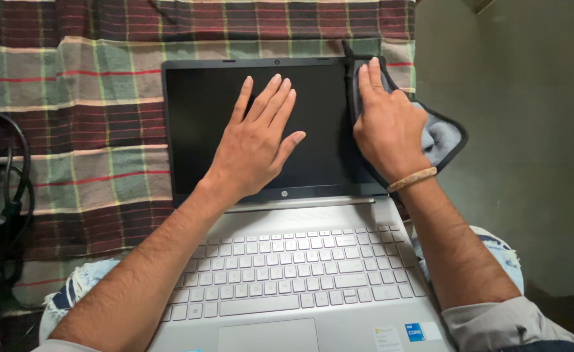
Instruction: The person wipes the laptop screen with a microfiber cloth, then cleans the laptop power adapter and cable with the same cloth. The person handles the laptop and power adapter one at a time while seated on a bed.
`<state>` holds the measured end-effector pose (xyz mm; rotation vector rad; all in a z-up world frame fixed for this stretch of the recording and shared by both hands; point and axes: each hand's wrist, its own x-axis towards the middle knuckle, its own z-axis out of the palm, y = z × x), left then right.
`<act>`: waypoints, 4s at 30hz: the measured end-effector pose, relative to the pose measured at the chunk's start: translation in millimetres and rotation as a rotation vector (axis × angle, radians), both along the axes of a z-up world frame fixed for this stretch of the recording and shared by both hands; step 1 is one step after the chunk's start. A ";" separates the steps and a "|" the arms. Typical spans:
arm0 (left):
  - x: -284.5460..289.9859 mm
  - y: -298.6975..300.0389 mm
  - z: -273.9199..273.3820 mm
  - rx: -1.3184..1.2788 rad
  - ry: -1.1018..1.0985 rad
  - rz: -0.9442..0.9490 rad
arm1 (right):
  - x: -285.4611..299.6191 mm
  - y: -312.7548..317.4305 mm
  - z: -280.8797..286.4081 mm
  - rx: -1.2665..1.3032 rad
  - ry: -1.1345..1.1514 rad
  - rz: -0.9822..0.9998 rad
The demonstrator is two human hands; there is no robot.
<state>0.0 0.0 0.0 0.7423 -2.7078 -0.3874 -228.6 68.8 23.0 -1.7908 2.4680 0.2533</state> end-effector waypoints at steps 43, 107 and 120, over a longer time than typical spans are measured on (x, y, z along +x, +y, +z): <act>-1.2 -1.6 -3.7 0.053 0.082 0.003 | -11.1 26.9 -4.1 -0.113 -0.171 0.043; -20.4 110.3 35.1 0.366 -0.151 -0.024 | 7.3 80.5 0.5 -0.390 -0.185 0.406; -11.5 120.5 55.7 0.444 -0.239 -0.070 | -12.3 95.4 11.8 -0.336 -0.137 0.291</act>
